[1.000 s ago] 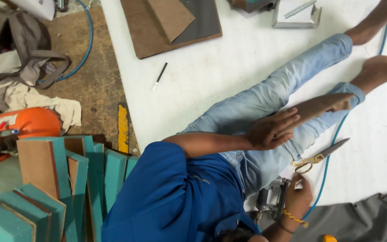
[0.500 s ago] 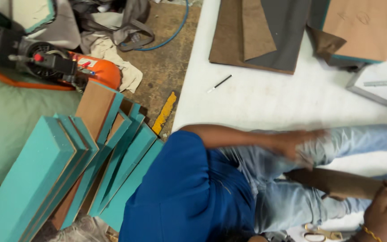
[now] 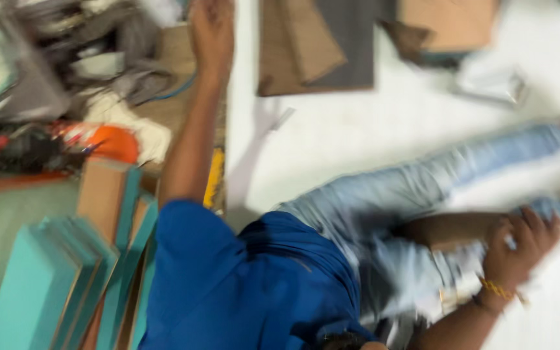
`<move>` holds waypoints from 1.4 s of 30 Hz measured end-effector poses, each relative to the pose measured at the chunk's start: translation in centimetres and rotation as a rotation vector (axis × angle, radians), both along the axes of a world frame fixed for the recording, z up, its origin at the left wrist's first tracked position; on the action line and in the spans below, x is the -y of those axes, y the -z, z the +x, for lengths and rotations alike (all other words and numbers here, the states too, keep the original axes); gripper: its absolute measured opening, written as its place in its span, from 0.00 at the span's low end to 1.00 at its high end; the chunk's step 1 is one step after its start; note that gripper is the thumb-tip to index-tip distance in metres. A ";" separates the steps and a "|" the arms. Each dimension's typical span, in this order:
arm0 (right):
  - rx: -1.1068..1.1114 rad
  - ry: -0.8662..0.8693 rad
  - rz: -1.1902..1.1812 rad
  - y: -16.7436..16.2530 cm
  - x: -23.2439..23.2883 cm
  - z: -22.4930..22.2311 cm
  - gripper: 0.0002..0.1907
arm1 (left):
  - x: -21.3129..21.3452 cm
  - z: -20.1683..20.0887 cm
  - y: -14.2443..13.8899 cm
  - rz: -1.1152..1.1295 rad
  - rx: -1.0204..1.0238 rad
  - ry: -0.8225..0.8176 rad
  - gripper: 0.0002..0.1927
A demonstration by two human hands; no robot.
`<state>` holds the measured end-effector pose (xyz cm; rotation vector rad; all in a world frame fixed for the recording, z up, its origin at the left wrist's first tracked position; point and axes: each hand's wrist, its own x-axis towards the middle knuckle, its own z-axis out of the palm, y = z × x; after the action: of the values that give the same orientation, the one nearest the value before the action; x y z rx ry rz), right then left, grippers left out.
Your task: The person sits on the workshop floor and covers wooden boards with brown fabric. They fold the fabric over the board edges, press it in place, and use a pneumatic staple gun to fasten the fabric to the back of each board, working on one board at a time and setting finished boards aside.
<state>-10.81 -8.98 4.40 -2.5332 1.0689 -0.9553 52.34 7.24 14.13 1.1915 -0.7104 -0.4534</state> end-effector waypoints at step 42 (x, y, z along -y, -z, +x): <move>1.323 0.570 0.984 0.2 -10.4 -7.3 0.26 | 2.2 -48.9 17.7 0.161 1.170 0.918 0.26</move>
<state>-18.07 1.42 4.21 -0.5278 1.2275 -1.3643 3.41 5.00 -3.58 1.1678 -2.3075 -0.5376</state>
